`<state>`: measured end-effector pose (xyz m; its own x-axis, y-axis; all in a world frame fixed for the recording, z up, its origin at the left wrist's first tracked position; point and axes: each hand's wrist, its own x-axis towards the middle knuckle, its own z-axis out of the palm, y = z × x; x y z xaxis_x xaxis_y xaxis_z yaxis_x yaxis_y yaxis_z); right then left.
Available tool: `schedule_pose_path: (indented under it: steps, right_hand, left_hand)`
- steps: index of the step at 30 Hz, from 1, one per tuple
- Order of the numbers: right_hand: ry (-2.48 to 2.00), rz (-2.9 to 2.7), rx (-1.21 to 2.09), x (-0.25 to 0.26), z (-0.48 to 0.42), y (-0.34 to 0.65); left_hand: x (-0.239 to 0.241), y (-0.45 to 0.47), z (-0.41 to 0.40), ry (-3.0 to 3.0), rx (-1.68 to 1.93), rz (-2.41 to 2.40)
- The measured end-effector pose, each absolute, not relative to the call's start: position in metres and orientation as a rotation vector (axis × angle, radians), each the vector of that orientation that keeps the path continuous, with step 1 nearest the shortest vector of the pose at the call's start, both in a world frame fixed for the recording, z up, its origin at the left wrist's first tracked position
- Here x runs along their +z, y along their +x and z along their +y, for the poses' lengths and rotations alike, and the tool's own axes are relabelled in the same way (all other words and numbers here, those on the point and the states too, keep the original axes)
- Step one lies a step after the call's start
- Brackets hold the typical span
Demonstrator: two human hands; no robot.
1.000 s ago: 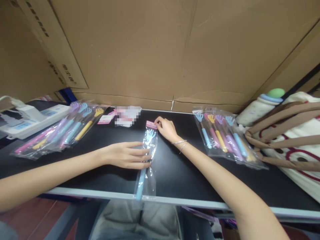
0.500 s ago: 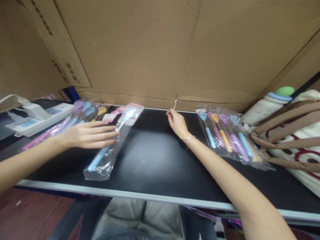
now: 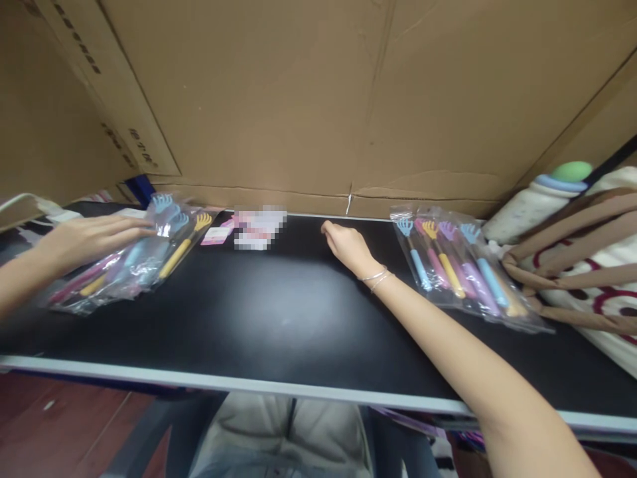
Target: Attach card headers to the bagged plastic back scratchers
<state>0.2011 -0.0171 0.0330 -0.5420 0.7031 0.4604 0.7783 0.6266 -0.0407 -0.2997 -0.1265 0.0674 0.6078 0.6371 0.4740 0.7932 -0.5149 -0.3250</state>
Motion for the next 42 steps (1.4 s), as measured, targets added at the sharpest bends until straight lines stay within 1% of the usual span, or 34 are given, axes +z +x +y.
schedule_pose_path:
  steps: [6, 10, 13, 17, 21, 26, 29, 32, 35, 39, 42]
  right_hand:
    - [-1.192, -2.486, -0.383, 0.034, -0.02, 0.198]
    - [-1.126, -2.578, -0.535, 0.034, -0.021, 0.197]
    - [-1.109, -2.601, -0.587, 0.033, -0.022, 0.196]
    - [-1.151, -2.57, -0.508, 0.033, -0.023, 0.196]
    - [-1.198, -2.535, -0.431, 0.034, -0.024, 0.196]
    - [-1.189, -2.546, -0.423, 0.033, -0.024, 0.196]
    - [-1.183, -2.548, -0.426, 0.032, -0.024, 0.196]
    - [-1.172, -2.554, -0.427, 0.031, -0.023, 0.197]
    - [-1.153, -2.549, -0.422, 0.03, -0.021, 0.198]
    - [-1.138, -2.562, -0.394, 0.029, -0.02, 0.198]
    - [-1.151, -2.57, -0.264, 0.03, -0.02, 0.198]
  left_hand:
    - [0.053, -0.314, -0.121, -2.37, -0.274, -1.1]
    - [0.06, -0.321, -0.124, -2.362, -0.147, -1.071]
    - [0.07, -0.313, -0.127, -2.263, -0.149, -1.105]
    - [0.084, -0.268, -0.116, -2.105, -0.275, -1.257]
    - [0.089, -0.187, -0.086, -2.065, -0.277, -1.145]
    - [0.074, -0.074, -0.053, -2.326, -0.178, -0.883]
    - [0.057, -0.027, -0.044, -2.428, -0.132, -0.793]
    - [0.038, -0.005, -0.04, -2.49, -0.177, -0.825]
    - [0.024, -0.004, -0.037, -2.528, -0.317, -0.906]
    - [0.019, -0.011, -0.035, -2.597, -0.501, -0.997]
    - [0.019, -0.012, -0.036, -2.631, -0.534, -1.034]
